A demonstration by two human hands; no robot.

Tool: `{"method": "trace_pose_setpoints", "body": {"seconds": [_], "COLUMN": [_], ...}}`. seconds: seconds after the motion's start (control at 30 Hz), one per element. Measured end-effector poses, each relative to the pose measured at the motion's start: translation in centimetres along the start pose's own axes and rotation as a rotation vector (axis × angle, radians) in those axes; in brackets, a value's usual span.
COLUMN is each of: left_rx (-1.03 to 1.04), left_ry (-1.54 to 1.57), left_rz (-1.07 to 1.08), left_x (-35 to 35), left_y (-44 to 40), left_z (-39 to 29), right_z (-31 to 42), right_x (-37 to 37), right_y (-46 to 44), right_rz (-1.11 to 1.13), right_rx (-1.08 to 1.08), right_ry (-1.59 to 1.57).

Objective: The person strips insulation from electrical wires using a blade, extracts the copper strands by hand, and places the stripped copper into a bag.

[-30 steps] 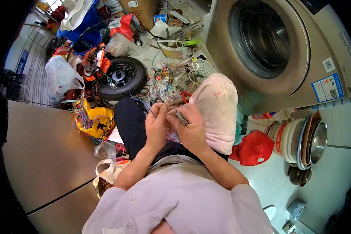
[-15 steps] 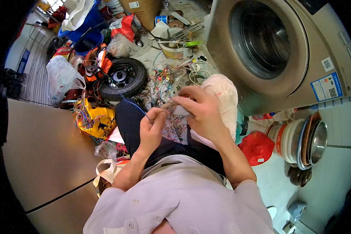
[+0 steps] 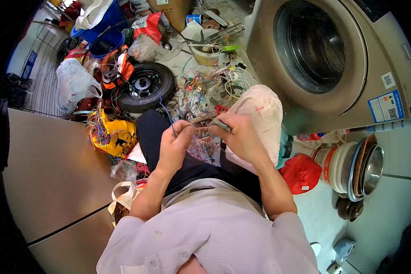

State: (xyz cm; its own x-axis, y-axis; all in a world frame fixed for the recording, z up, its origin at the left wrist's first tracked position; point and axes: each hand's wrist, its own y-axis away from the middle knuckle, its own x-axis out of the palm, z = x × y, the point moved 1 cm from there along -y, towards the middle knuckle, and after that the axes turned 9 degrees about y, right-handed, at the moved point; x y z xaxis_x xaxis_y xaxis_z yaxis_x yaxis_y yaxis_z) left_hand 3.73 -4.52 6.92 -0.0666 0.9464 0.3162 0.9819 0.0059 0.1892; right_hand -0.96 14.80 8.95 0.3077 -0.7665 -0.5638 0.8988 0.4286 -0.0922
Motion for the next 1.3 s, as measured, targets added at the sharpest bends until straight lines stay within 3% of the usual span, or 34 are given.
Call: {"method": "trace_pose_setpoints", "body": {"seconds": [0.13,0.23,0.3,0.53,0.63,0.73,0.83,0.97,1.3], "left_rx": [-0.134,-0.144,-0.135,-0.068,-0.144,-0.159,-0.145,-0.088,-0.088], "left_ry": [0.282,0.326,0.322,0.294,0.372,0.484,0.466,0.413,0.316], "left_rz": [0.005,-0.047,-0.034,-0.061,-0.079,-0.080,-0.120,-0.136,-0.048], "left_x": [-0.2,-0.1,-0.2,0.1,0.5,0.8,1.0,1.6,1.8], "left_y": [0.1,0.0,0.0,-0.1,-0.1,0.1,0.0,0.1,0.7], "left_z": [0.0,0.2,0.4,0.9,1.1,1.3,1.4,1.8,2.1], "right_z": [0.0,-0.1,0.0,-0.7,-0.3,-1.1,-2.6,-1.5,-0.5], "right_x": [0.2,0.4,0.9,2.2,2.4,2.7,3.8,4.2,4.1], "right_y": [0.1,0.1,0.2,-0.2,-0.2,-0.2,0.4,0.5,0.8], "right_rz": [-0.024,0.059,0.002,-0.034,-0.124,-0.373,-0.296,-0.083,-0.173], "right_rx": [0.014,0.173,0.278,0.273,0.331,0.428,0.566,0.532,0.501], "right_ry": [-0.042,-0.201,-0.481,-0.484,-0.636,-0.887,-0.968,-0.964,-0.840]}}
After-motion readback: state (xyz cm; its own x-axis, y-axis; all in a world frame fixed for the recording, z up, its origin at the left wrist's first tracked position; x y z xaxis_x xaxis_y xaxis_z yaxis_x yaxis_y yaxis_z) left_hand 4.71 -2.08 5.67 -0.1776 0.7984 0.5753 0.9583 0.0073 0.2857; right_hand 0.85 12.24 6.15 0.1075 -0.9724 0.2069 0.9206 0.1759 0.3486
